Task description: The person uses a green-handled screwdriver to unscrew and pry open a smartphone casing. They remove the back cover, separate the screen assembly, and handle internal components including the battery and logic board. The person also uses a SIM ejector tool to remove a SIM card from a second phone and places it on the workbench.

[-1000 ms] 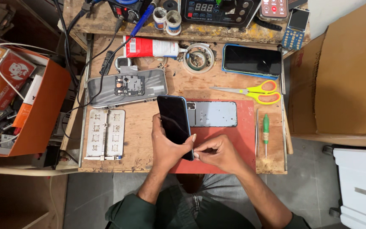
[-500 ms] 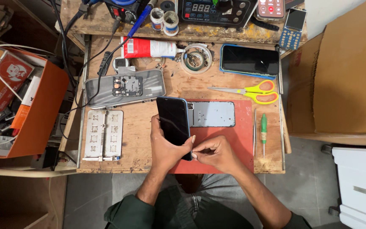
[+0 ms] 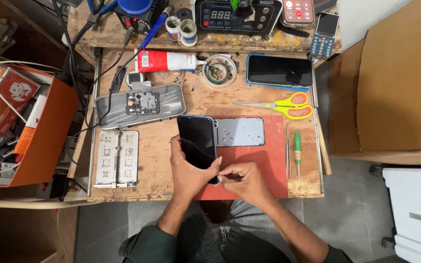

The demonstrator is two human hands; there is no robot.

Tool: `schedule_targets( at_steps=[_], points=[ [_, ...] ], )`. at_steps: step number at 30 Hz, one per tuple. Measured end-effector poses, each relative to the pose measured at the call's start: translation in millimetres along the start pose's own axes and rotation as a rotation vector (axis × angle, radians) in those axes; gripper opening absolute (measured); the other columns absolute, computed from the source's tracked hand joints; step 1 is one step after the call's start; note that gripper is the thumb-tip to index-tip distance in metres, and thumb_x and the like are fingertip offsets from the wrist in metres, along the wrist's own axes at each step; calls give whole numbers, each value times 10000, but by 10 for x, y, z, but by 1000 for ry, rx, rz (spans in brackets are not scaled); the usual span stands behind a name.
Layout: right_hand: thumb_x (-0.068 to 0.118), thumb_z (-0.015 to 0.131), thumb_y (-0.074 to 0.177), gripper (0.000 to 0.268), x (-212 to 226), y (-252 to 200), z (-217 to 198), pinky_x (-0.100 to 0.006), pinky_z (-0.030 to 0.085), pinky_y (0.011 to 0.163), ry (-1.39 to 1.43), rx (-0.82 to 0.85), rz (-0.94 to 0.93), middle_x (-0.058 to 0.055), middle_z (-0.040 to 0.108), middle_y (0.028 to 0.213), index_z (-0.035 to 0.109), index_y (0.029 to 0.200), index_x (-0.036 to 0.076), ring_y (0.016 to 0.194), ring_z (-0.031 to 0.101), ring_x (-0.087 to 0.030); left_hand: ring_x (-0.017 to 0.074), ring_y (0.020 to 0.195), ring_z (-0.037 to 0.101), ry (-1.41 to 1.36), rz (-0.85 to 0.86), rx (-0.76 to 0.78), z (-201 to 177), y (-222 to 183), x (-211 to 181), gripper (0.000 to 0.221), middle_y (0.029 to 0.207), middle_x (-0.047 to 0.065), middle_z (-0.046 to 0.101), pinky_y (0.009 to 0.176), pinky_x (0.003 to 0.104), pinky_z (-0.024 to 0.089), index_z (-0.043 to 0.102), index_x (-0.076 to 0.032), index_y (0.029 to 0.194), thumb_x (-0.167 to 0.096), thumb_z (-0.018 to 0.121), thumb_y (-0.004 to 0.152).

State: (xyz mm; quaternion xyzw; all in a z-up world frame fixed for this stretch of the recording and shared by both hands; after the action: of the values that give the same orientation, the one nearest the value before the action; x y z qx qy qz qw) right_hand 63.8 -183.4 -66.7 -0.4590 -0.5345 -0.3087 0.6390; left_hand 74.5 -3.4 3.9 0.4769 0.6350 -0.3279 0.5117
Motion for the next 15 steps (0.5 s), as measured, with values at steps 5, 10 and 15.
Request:
schedule_targets(
  at_steps=[5, 10, 15],
  points=[
    [-40, 701, 875, 61, 8, -93, 40, -215, 548, 621, -103, -120, -49, -46, 771, 742, 747, 838, -55, 706, 683, -37, 248, 910, 709, 36, 9, -71, 6, -60, -10, 863, 1023, 176, 687, 799, 376, 579, 441, 0, 1262, -191, 942, 587],
    [-48, 666, 882, 51, -3, -64, 35, -215, 578, 628, -67, -150, -59, -47, 777, 779, 706, 854, -61, 750, 748, -49, 270, 931, 709, 46, 38, -88, 8, -88, -11, 896, 1043, 184, 682, 822, 378, 574, 431, 10, 1278, -214, 949, 583],
    [-29, 702, 883, 140, 17, -47, -18, -212, 580, 671, 1, -21, 7, -72, 779, 843, 767, 1006, -48, 764, 702, -50, 232, 943, 673, -20, 55, -69, -25, -107, 33, 870, 1052, 155, 661, 829, 361, 564, 422, -2, 1288, -173, 932, 605]
  ],
)
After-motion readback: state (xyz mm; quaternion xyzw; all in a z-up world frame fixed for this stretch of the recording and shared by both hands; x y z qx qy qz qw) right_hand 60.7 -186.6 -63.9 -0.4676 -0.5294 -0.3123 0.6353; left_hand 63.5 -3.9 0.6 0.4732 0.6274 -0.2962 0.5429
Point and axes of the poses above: each hand's wrist, its own y-axis towards the middle knuckle, its own z-axis out of the palm, x = y × z, the point moved 6 cm from there along y, towards the middle knuckle
